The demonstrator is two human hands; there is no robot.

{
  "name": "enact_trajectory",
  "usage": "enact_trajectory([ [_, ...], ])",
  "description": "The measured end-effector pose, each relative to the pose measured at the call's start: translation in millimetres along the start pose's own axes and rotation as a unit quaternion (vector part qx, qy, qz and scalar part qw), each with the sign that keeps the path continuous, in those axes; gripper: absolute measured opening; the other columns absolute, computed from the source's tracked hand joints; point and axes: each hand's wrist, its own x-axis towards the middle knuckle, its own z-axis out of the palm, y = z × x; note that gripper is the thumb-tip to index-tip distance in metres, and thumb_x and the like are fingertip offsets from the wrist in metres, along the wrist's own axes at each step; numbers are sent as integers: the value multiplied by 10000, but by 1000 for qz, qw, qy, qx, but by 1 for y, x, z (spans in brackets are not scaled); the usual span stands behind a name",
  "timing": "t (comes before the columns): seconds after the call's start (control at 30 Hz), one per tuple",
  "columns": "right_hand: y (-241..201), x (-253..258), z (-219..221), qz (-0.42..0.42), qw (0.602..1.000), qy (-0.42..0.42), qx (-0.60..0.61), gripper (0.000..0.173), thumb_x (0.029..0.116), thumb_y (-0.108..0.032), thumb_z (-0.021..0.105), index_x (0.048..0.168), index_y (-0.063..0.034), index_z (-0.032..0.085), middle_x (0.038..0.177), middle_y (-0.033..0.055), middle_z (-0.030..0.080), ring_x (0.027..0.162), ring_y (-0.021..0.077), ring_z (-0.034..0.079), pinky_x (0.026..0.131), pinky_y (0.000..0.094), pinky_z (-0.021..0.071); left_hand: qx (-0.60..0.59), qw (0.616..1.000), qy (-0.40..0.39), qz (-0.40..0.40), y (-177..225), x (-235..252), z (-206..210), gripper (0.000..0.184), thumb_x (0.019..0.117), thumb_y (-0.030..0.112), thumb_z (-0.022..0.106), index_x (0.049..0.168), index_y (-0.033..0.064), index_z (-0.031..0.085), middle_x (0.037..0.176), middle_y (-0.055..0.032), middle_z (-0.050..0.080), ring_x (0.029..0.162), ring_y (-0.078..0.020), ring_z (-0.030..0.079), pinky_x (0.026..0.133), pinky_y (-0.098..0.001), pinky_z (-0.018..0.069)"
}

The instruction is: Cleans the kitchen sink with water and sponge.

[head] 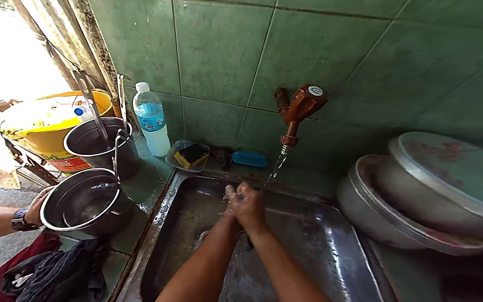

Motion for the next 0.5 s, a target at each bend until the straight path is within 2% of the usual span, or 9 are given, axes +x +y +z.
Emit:
enact_trajectory([
  [0.03,13,11,-10,49,998,-17,-31,400,1002,-334,639,861,40,659,690,189,631,677,364,664,647,574,532,-9,1000,-7,-24,8,-10,8,299,1116,215,393,1230,5,571,958,-109,641,828,-183,630,750,-378,543],
  [0.07,28,21,-20,103,993,-32,-56,417,1036,-337,596,984,65,691,823,248,688,818,426,701,753,627,545,-20,998,-37,-43,10,-14,8,312,1119,259,392,1219,29,578,940,-97,656,820,-183,654,749,-384,565],
  [0.1,44,28,-28,151,986,-34,-64,430,1058,-342,563,1049,68,693,920,276,700,915,458,697,826,655,529,-20,995,-88,-50,13,-18,3,362,1130,314,356,1261,44,559,969,-93,667,853,-185,672,778,-388,579],
  [0.17,73,34,-46,233,971,-21,-50,478,1087,-362,496,1058,73,691,990,297,690,993,472,672,898,667,496,-17,990,-133,-30,18,-26,-15,408,1133,340,337,1308,37,546,1021,-106,690,911,-197,697,823,-393,593],
  [0.23,90,28,-57,260,965,15,-32,553,1100,-392,459,913,87,664,850,271,650,870,431,654,819,623,493,4,997,-75,24,15,-17,-38,393,1130,297,372,1236,-11,593,987,-128,704,891,-207,703,818,-397,596],
  [0.3,96,19,-65,274,961,29,20,551,1094,-383,475,851,88,627,769,216,580,763,338,586,743,540,472,96,991,-11,94,12,-1,-66,363,1119,258,420,1148,-34,633,952,-139,690,862,-206,685,815,-398,581],
  [0.33,100,15,-69,288,955,34,62,506,1080,-361,520,876,90,625,787,196,573,765,295,566,740,502,466,158,980,9,124,15,2,-77,345,1114,245,437,1108,-36,638,935,-138,671,847,-202,667,812,-398,566],
  [0.4,106,11,-78,328,933,29,147,360,1026,-271,643,986,87,650,914,194,627,857,253,588,812,473,497,234,958,40,161,21,2,-92,311,1101,227,478,1036,-29,642,884,-132,651,806,-202,644,790,-406,545],
  [0.5,113,9,-90,335,930,5,150,307,960,-197,737,839,23,560,807,116,546,758,197,518,724,419,466,248,943,49,216,31,-2,-101,266,1075,206,542,936,9,653,798,-75,636,746,-151,615,750,-368,523],
])
